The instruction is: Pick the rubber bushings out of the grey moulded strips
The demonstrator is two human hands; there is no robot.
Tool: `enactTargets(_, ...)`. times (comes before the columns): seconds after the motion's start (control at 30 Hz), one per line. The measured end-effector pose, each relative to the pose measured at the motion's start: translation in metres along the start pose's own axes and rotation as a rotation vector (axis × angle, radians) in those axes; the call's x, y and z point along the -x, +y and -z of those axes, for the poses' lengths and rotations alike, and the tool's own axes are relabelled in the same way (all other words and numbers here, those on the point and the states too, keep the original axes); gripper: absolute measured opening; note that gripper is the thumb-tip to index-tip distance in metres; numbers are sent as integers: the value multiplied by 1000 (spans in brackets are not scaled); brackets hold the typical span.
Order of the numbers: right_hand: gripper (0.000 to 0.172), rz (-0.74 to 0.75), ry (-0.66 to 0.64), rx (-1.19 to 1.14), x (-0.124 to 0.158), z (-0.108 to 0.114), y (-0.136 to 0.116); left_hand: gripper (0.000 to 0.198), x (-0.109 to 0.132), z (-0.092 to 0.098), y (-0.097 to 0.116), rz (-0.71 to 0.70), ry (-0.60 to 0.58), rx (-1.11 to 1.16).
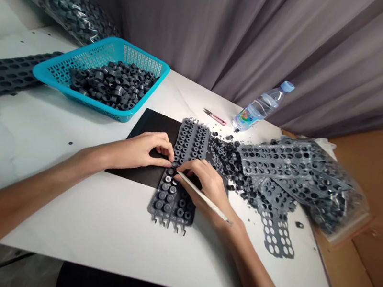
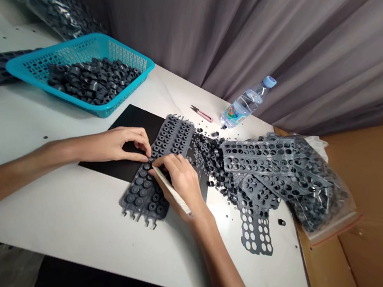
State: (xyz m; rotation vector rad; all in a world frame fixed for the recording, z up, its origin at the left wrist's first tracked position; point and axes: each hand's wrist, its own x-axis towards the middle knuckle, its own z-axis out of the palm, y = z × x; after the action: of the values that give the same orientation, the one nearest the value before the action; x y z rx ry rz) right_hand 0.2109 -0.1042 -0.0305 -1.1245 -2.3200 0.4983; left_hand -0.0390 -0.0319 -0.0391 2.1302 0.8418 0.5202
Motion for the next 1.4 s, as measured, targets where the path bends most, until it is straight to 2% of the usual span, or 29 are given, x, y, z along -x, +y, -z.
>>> enactTargets(0.2,21,13,-5,104,-1,-3,-1,18,0,-4,-3,-39,30,-7)
enactTargets(0.4,28,62,-4,471,-1,-19,-6,19,-1,-9,-3,-38,35,-53)
enactTargets(0.5,32,-92,149,533,-3,-17,-5,21,-1,-9,-1,-13,17,-66)
enactTargets(0.57,34,-224,243,584,-1,-6,1,22,0,-9,0,3,9,-58)
enactTargets(0.67,34,-358,284,619,8,17,15,22,1,-7,2,11,-13,-36)
enactTargets(0.77,32,-394,296,433,20,28,21,18,3,-6,7,6,-3,-23)
enactTargets(0.9,31,-328,206,85,22,20,8,12,4,-9,18,10,38,-74)
enactTargets(0.97,22,-276,139,16,18,13,-3,12,4,-12,23,7,29,-149)
enactTargets(1.03,16,-215,101,6,14,9,-9,13,3,-14,26,-15,23,-215)
enactTargets(1.13,17,-138,69,49,12,8,-10,14,2,-16,28,-40,28,-267)
enactTargets(1.27,19,-83,21,127,13,9,-4,17,1,-17,27,-54,34,-277)
enactTargets(1.4,22,-66,34,200,14,5,1,16,-1,-18,25,-63,46,-269)
